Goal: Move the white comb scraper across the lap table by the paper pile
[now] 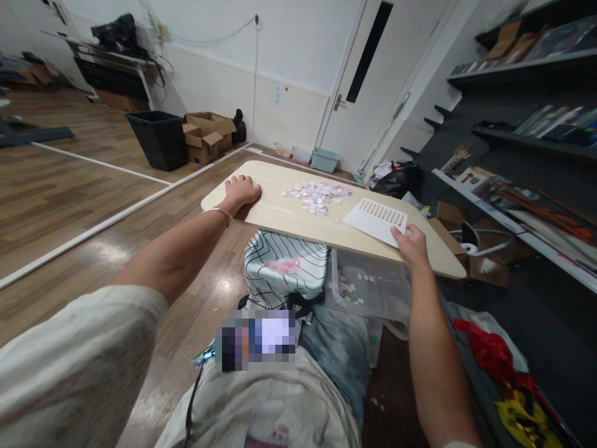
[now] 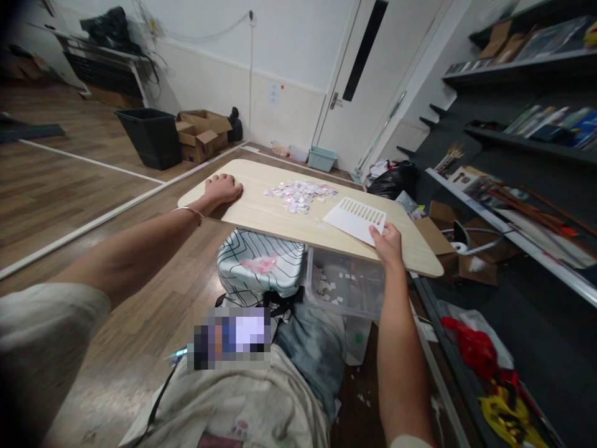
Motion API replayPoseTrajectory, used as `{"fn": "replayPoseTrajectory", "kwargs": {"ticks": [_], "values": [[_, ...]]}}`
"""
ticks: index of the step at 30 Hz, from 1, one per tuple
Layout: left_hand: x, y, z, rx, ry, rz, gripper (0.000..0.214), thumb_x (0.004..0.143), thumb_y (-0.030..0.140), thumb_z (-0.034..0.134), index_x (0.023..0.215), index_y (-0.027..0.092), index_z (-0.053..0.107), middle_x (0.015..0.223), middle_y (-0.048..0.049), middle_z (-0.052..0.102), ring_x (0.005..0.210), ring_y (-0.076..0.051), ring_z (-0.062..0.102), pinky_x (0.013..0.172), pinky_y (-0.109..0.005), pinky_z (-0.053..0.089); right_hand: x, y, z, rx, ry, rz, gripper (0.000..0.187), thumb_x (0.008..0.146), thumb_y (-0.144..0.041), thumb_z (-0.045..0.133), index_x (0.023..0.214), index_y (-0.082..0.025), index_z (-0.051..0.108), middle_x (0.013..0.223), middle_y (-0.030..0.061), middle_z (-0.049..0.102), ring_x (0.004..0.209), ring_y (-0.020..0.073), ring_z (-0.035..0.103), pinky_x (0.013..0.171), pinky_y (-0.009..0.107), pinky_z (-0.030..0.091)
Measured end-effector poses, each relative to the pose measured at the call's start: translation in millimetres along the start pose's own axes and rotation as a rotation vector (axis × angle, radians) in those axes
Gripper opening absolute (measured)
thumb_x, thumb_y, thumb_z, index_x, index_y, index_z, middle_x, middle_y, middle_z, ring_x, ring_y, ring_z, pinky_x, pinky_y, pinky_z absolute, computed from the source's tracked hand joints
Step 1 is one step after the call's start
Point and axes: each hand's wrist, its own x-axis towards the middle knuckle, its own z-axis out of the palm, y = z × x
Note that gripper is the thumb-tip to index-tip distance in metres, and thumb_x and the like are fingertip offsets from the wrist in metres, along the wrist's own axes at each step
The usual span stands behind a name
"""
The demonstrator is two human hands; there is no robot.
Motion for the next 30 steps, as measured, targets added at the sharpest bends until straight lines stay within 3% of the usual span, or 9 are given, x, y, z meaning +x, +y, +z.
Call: {"fn": "replayPoseTrajectory", "kwargs": {"ticks": [8, 12, 19, 25, 30], "values": [[-3.9, 2.9, -3.2, 0.032, -0.016, -0.006, 0.078, 0.116, 0.049, 0.036, 0.172, 0.003, 0.067, 0.182, -0.0334, 0.059, 0.169, -0.050, 0.054, 0.140, -0.063, 0.044, 0.8, 0.5, -9.3, 0.081, -0.036, -0.025, 0.072, 0.045, -0.063, 0.110, 0.096, -0.028, 0.073, 0.089, 0.0063, 0.088, 0.081, 0.0283, 0.081, 0.076, 0.039, 0.067], [-2.8, 1.8, -1.3, 0.024, -0.003, -0.012, 0.078, 0.115, 0.049, 0.038, 0.172, 0.005, 0.067, 0.181, -0.0331, 0.060, 0.169, -0.050, 0.054, 0.140, -0.065, 0.044, -1.6, 1.2, -6.8, 0.030, -0.114, -0.013, 0.072, 0.046, -0.063, 0.110, 0.097, -0.028, 0.073, 0.084, 0.0072, 0.086, 0.080, 0.0312, 0.082, 0.076, 0.043, 0.069], [0.5, -1.6, 1.1, 0.011, 0.001, 0.007, 0.078, 0.115, 0.049, 0.038, 0.172, 0.006, 0.067, 0.183, -0.0323, 0.059, 0.170, -0.050, 0.053, 0.141, -0.067, 0.042, -1.2, 2.5, -2.2, -0.066, -0.061, -0.030, 0.066, 0.052, -0.061, 0.108, 0.095, -0.028, 0.069, 0.080, 0.0090, 0.082, 0.086, 0.0368, 0.085, 0.083, 0.050, 0.073], [0.7, -1.4, 0.9, 0.014, -0.004, -0.006, 0.078, 0.115, 0.050, 0.039, 0.172, 0.006, 0.067, 0.182, -0.0321, 0.059, 0.170, -0.051, 0.052, 0.141, -0.067, 0.042, -3.3, 2.3, -5.8, -0.040, -0.146, -0.036, 0.066, 0.053, -0.061, 0.108, 0.097, -0.027, 0.073, 0.081, 0.0080, 0.083, 0.083, 0.0344, 0.085, 0.080, 0.048, 0.073], [-0.6, 0.0, 0.2, 0.018, 0.000, 0.000, 0.077, 0.114, 0.049, 0.038, 0.170, 0.006, 0.068, 0.182, -0.0331, 0.059, 0.169, -0.051, 0.053, 0.140, -0.068, 0.043, 2.1, 4.6, -1.2, -0.081, -0.042, -0.028, 0.059, 0.056, -0.056, 0.107, 0.092, -0.028, 0.069, 0.083, 0.0096, 0.082, 0.093, 0.0377, 0.086, 0.092, 0.054, 0.075]]}}
